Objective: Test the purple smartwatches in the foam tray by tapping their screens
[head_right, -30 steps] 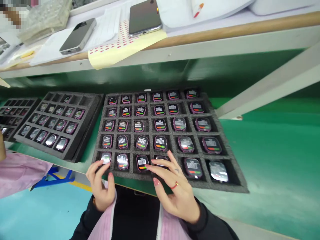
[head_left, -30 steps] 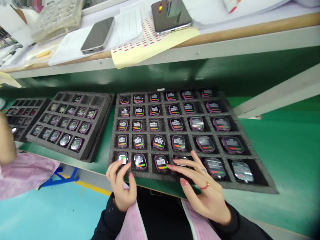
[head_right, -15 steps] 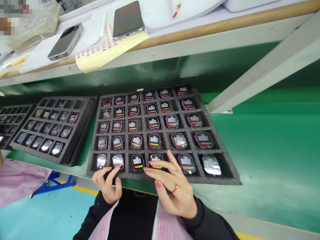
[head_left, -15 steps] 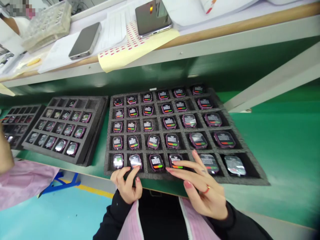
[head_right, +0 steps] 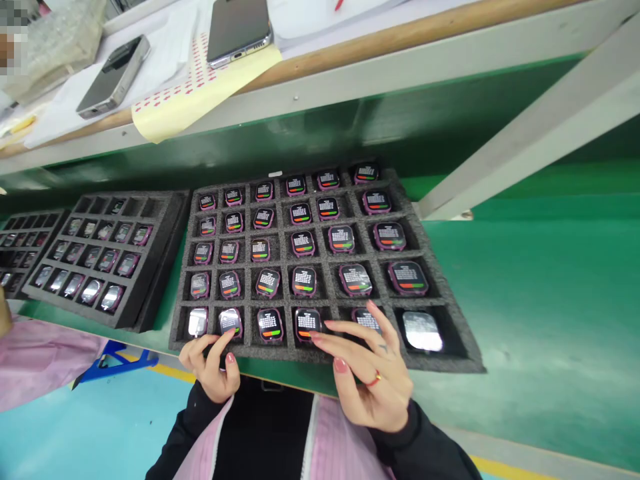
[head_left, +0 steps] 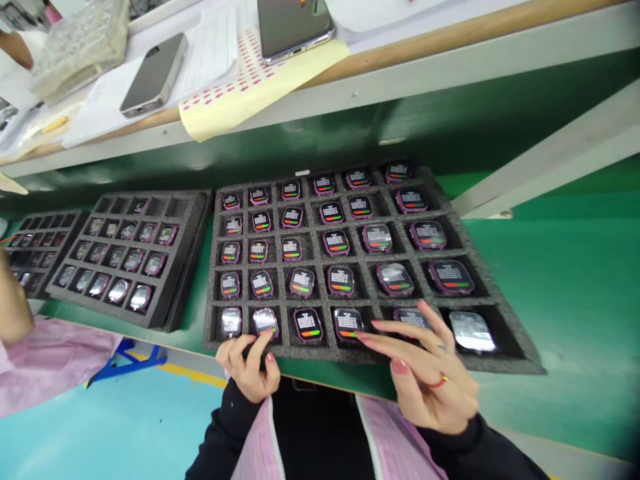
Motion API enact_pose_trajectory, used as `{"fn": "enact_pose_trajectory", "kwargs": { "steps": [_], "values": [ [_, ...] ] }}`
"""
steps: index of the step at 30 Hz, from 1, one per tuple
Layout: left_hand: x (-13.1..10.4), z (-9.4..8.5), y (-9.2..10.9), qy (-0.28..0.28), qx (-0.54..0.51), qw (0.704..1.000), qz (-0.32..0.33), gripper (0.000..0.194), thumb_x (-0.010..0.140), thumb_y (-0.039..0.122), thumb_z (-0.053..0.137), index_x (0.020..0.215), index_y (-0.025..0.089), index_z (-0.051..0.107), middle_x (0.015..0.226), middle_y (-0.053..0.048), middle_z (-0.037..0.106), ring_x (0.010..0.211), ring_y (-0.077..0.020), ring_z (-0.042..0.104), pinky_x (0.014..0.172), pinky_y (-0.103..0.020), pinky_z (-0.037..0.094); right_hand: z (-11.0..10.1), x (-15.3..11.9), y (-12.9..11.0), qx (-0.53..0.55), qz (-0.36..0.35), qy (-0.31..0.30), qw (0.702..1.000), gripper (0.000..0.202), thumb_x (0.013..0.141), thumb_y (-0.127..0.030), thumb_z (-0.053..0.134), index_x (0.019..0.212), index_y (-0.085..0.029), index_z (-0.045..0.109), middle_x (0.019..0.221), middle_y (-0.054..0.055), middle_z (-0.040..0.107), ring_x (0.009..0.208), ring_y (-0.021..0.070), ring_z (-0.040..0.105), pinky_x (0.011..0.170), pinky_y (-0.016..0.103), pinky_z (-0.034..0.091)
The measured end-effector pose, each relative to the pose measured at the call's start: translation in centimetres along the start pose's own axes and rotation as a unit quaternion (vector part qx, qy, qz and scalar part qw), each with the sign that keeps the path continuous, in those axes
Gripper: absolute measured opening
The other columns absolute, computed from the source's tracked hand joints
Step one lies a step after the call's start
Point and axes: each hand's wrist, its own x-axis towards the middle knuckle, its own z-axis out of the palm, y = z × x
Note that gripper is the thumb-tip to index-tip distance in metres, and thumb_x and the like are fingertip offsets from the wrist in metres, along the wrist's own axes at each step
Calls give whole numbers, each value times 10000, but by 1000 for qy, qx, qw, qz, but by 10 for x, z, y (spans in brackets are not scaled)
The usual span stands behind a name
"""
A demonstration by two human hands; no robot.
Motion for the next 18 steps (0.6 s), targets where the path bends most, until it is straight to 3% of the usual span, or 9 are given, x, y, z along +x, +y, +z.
{"fn": "enact_pose_trajectory", "kwargs": {
  "steps": [9, 18],
  "values": [
    [-2, 1, -1, 8, -8, 1000, -7, 276, 867, 213, 529, 1069, 166, 710, 970, -104, 587, 916, -258, 494, 859, -407, 385, 0, 2, -1, -7, -5, 8, 1000, 301, 849, -13, 505, 972, -194, 711, 833, 26, 782, 823, 277, 740, 1122, 611, 357],
    [-3, 3, -2, 5, -8, 1000, 9, 271, 868, 194, 537, 1021, 204, 760, 956, -94, 570, 903, -251, 472, 865, -412, 375, 1, -4, -1, -20, 12, 16, 1000, 302, 861, -39, 510, 990, -215, 719, 837, 8, 782, 815, 277, 747, 1122, 621, 359]
  ]
}}
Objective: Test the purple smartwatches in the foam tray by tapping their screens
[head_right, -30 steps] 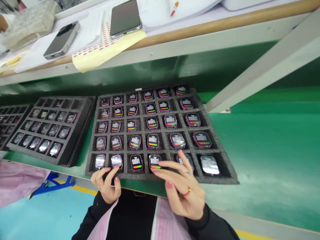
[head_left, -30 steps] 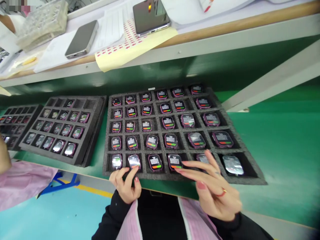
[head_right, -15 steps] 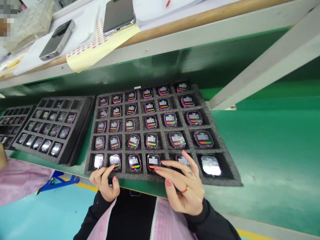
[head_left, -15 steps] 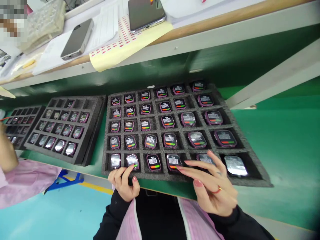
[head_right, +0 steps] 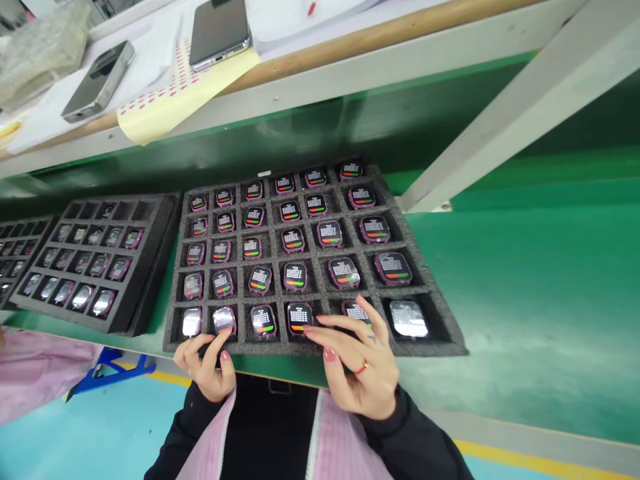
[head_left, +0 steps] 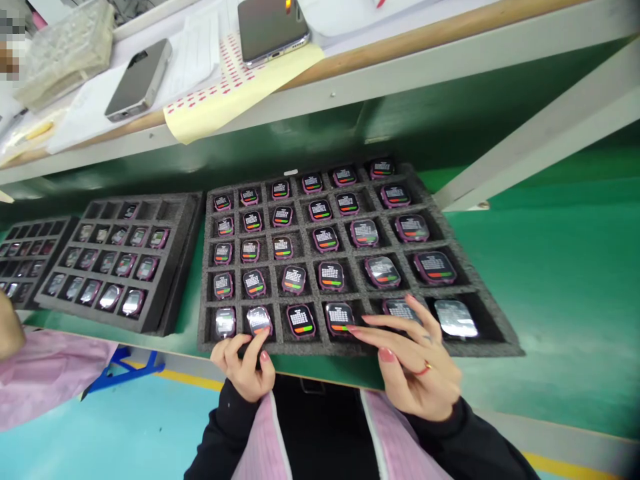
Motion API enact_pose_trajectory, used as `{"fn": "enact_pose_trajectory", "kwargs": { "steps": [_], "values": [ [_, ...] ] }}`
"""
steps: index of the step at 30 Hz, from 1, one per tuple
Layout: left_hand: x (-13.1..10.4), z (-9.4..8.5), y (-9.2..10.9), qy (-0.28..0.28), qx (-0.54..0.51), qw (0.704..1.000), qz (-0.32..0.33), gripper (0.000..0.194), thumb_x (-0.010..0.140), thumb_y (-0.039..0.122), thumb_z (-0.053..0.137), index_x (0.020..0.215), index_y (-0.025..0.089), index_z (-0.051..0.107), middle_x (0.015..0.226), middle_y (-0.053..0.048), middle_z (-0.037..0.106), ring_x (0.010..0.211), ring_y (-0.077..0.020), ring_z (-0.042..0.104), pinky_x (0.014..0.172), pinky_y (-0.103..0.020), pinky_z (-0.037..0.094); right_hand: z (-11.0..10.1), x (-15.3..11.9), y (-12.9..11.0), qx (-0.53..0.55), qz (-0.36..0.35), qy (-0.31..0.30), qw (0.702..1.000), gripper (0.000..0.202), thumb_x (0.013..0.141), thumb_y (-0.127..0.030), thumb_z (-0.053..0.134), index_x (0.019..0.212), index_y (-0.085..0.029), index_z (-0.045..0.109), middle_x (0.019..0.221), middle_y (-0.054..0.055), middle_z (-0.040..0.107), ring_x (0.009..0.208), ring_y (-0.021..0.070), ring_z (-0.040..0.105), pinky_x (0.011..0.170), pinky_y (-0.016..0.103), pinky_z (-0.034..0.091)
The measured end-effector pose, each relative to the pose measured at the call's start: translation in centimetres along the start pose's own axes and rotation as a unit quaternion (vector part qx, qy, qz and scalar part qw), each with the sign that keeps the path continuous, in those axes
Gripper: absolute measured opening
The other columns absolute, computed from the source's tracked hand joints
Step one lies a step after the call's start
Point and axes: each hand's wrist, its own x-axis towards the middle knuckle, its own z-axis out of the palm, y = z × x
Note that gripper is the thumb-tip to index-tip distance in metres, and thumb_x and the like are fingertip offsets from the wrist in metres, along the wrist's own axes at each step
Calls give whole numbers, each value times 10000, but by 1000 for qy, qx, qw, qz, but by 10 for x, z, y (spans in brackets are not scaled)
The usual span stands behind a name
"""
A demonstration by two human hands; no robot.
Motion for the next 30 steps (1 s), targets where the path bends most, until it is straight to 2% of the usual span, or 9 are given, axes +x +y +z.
{"fn": "enact_pose_trajectory", "kwargs": {
  "steps": [5, 8, 14, 17, 21, 27, 30],
  "values": [
    [1, -1, 0, 6, -9, 1000, -10, 258, 865, 191, 539, 1059, 156, 705, 970, -105, 596, 919, -260, 487, 863, -413, 380, 0, 1, -1, 1, 7, -2, 1000, 317, 847, -43, 514, 989, -240, 717, 825, -12, 782, 792, 271, 756, 1112, 599, 377],
    [5, -4, 4, 3, -28, 1000, -10, 246, 850, 153, 550, 1047, 174, 696, 958, -95, 611, 923, -254, 509, 877, -412, 384, -1, 1, 0, 2, -1, -1, 1000, 313, 850, -38, 504, 989, -223, 715, 828, 0, 783, 796, 268, 752, 1112, 587, 372],
    [14, -2, 37, -15, -102, 995, 15, 244, 811, 66, 556, 934, 230, 689, 839, -31, 629, 830, -193, 565, 847, -361, 440, -1, 1, 1, 9, 1, -15, 1000, 355, 840, -45, 497, 1035, -237, 724, 862, -9, 786, 818, 268, 755, 1131, 565, 352],
    [18, 3, 49, -20, -116, 993, 17, 246, 808, 60, 564, 924, 228, 701, 812, -23, 645, 822, -190, 549, 829, -352, 424, -2, 1, 2, 10, 2, -20, 1000, 353, 834, -43, 500, 1031, -230, 727, 857, -7, 784, 818, 260, 753, 1138, 545, 347],
    [21, 6, 50, -27, -111, 993, 19, 258, 809, 66, 568, 928, 231, 726, 812, -29, 649, 829, -198, 531, 820, -358, 400, -3, 1, 1, 13, 0, -22, 1000, 339, 840, -42, 493, 1030, -203, 723, 865, 13, 784, 828, 257, 746, 1145, 540, 332],
    [19, 7, 49, -25, -101, 994, 14, 271, 798, 76, 566, 900, 250, 748, 802, -34, 636, 814, -202, 524, 813, -370, 377, -6, 4, 1, 29, 7, -14, 999, 371, 851, -45, 482, 1075, -216, 724, 888, 15, 784, 800, 263, 750, 1112, 569, 373],
    [19, 8, 51, -23, -95, 995, 15, 265, 803, 85, 566, 898, 253, 748, 805, -33, 635, 810, -202, 525, 817, -372, 375, -10, 4, 3, 41, 1, -30, 999, 386, 851, -49, 480, 1114, -204, 716, 920, 31, 784, 842, 275, 747, 1119, 575, 366]
  ]
}}
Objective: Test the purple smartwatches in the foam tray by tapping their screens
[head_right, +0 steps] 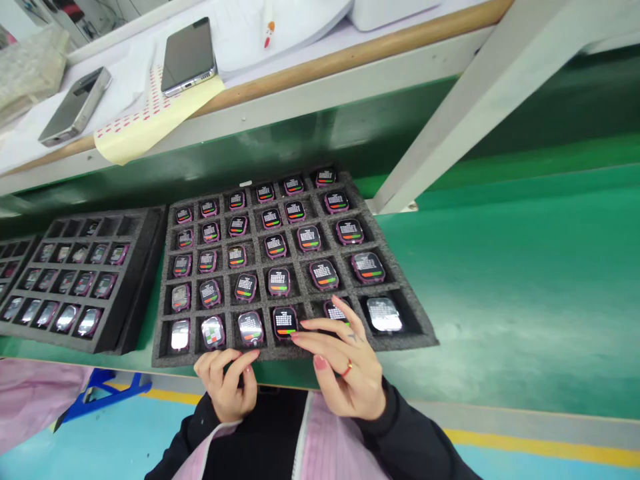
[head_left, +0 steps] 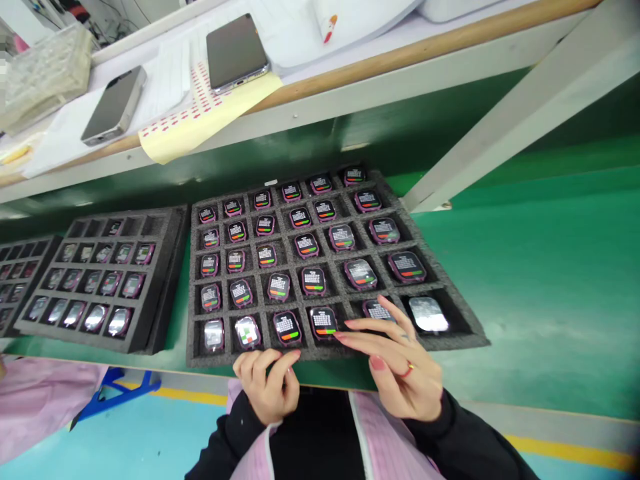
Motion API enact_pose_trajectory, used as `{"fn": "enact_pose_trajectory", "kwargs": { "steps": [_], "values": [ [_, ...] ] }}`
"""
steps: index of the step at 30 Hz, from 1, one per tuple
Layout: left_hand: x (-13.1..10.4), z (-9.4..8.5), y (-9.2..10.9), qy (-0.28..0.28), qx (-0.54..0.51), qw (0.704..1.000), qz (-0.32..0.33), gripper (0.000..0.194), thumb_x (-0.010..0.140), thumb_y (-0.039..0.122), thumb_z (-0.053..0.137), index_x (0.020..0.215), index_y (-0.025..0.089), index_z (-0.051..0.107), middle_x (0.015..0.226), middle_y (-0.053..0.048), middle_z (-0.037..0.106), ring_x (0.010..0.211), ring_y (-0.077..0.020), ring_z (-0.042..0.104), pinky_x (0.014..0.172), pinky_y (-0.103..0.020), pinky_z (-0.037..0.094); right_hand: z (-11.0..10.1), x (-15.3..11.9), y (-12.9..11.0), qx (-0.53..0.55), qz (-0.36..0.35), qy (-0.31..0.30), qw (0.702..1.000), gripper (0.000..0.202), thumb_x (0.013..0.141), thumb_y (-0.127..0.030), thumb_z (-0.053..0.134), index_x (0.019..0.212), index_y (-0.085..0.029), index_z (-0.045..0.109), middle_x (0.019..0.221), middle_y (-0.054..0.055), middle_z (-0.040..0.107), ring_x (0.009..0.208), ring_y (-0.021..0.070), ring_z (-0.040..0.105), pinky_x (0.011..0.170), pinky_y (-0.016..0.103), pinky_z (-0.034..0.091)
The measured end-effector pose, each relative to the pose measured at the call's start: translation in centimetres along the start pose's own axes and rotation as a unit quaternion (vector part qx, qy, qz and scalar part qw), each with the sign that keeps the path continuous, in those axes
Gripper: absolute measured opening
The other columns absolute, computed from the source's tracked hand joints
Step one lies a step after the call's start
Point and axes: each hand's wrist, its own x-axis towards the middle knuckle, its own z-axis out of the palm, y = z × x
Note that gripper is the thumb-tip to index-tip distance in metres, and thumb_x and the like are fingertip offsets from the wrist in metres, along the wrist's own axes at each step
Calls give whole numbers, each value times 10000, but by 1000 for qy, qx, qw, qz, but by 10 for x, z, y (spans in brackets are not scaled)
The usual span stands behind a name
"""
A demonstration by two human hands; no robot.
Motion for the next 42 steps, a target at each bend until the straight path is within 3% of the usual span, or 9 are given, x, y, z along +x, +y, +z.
{"fn": "enact_pose_trajectory", "kwargs": {
  "steps": [9, 13, 21, 27, 35, 42],
  "values": [
    [1, -1, 1, -20, 22, 1000, 10, 242, 852, 123, 551, 992, 214, 725, 857, -52, 618, 838, -218, 512, 837, -384, 365, -1, -7, 3, -14, -16, -61, 998, 428, 863, -32, 472, 1213, -177, 671, 1022, 35, 777, 1027, 267, 706, 1186, 543, 266],
    [6, -2, 5, -40, 34, 999, 13, 264, 895, 214, 515, 1053, 167, 721, 902, -76, 597, 851, -230, 504, 828, -394, 369, -3, -4, 3, 12, -20, -37, 999, 427, 844, -24, 473, 1179, -185, 683, 969, 28, 784, 965, 267, 730, 1162, 557, 315],
    [9, 0, 8, -61, 60, 996, 14, 344, 894, 243, 502, 1120, 199, 758, 809, -58, 529, 805, -219, 459, 813, -385, 348, -10, -6, 1, 59, 6, 4, 998, 417, 882, -7, 436, 1154, -155, 715, 972, 59, 782, 966, 285, 725, 1140, 581, 339],
    [7, 0, 7, -51, 58, 997, 11, 359, 914, 234, 484, 1185, 154, 705, 887, -74, 559, 836, -224, 486, 822, -391, 355, -25, -9, 2, 49, 16, 4, 999, 407, 914, -26, 427, 1160, -154, 725, 990, 62, 780, 989, 292, 717, 1166, 578, 301],
    [5, 2, 2, -60, 66, 995, 32, 326, 926, 212, 499, 1148, 206, 738, 816, -47, 520, 765, -195, 463, 805, -390, 339, -50, -27, 14, -23, 69, 93, 993, 466, 978, -54, 436, 1307, -246, 705, 1092, 23, 761, 1051, 328, 677, 1140, 712, 272],
    [5, 3, -1, -50, 69, 995, 45, 248, 935, 230, 512, 1079, 176, 705, 901, -71, 560, 814, -210, 492, 816, -396, 351, -70, -29, 14, -42, 88, 42, 994, 466, 1006, -76, 428, 1374, -251, 654, 1145, 33, 744, 1095, 315, 654, 1177, 697, 199]
  ]
}}
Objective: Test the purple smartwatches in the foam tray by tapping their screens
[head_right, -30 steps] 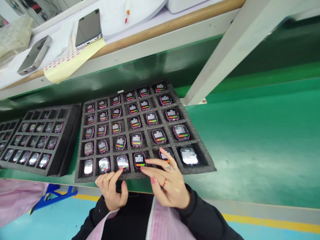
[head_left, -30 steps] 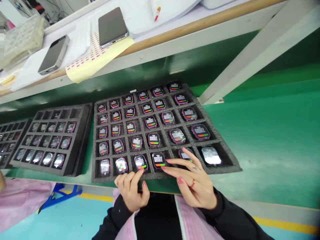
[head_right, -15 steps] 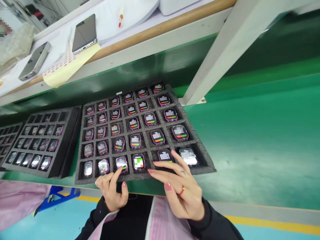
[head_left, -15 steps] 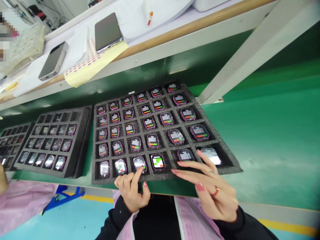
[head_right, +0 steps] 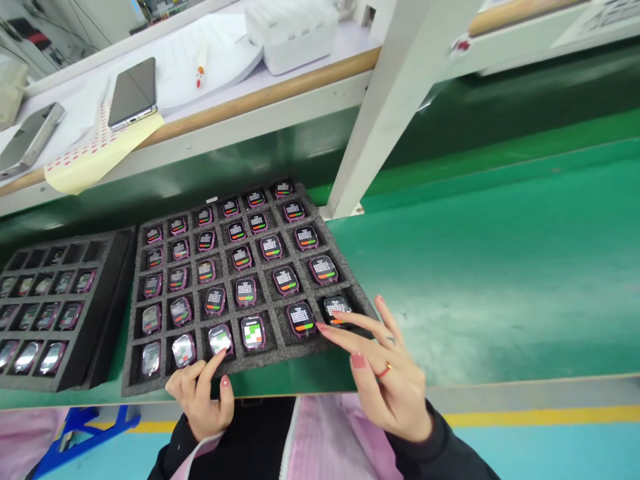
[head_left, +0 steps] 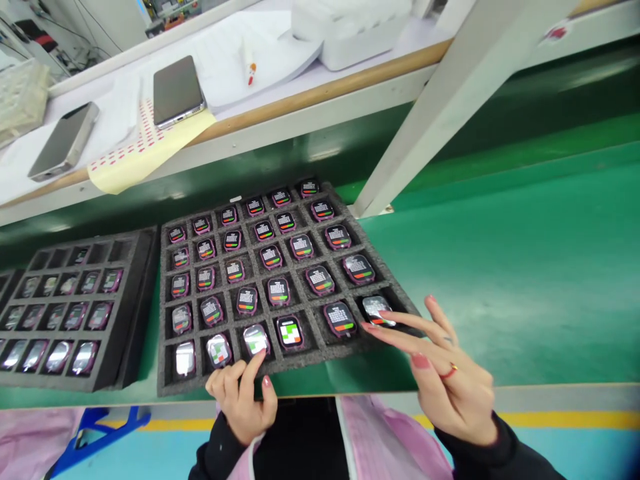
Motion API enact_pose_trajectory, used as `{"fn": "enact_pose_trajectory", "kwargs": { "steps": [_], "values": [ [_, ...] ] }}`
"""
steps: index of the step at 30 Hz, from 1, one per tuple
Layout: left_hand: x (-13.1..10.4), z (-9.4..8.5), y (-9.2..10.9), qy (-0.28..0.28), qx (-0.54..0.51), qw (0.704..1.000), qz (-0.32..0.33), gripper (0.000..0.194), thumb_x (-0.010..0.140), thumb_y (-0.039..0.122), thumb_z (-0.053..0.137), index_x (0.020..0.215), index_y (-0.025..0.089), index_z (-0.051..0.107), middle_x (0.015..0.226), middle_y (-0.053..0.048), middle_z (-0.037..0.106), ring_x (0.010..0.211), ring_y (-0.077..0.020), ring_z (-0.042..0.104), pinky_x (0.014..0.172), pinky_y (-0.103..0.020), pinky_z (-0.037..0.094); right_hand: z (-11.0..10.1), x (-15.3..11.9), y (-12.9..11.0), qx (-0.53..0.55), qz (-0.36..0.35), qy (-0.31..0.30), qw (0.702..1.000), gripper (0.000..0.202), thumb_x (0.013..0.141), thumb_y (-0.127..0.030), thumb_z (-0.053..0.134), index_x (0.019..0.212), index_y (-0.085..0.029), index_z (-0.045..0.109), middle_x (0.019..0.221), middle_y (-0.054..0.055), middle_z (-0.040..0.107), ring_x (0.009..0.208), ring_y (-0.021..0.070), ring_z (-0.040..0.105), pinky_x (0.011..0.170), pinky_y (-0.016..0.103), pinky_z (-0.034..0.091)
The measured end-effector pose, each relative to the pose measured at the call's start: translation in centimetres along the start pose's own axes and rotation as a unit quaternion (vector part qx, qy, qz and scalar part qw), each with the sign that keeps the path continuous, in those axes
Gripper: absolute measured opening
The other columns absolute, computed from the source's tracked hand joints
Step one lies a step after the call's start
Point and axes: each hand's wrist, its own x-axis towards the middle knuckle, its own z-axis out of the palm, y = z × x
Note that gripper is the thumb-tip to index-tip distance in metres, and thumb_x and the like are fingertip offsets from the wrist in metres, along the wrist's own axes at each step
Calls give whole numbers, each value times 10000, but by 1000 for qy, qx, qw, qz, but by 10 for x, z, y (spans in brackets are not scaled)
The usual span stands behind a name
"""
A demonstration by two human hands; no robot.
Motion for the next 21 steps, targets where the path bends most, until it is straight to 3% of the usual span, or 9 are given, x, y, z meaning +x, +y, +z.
{"fn": "enact_pose_trajectory", "kwargs": {
  "steps": [10, 17, 21],
  "values": [
    [0, 5, -5, 25, 0, 999, 20, 219, 876, 196, 583, 1031, 193, 737, 890, -65, 560, 800, -211, 487, 809, -387, 345, 4, 1, 3, -28, -12, -119, 992, 591, 957, -16, 436, 1520, -191, 477, 1274, 40, 689, 1377, 282, 448, 1241, 582, 49],
    [1, 4, -7, 30, -22, 999, 34, 173, 881, 172, 583, 950, 199, 740, 858, -55, 557, 780, -204, 485, 797, -378, 347, -12, -6, 7, -61, -6, 17, 998, 555, 969, -27, 420, 1462, -234, 569, 1246, 43, 705, 1253, 332, 576, 1187, 725, 108],
    [2, 4, -8, 35, -31, 998, 32, 175, 860, 152, 600, 926, 208, 753, 848, -51, 559, 780, -198, 489, 793, -373, 347, -19, -13, 12, -81, -10, 35, 996, 548, 977, -24, 430, 1453, -253, 575, 1239, 35, 705, 1224, 334, 602, 1170, 756, 131]
  ]
}}
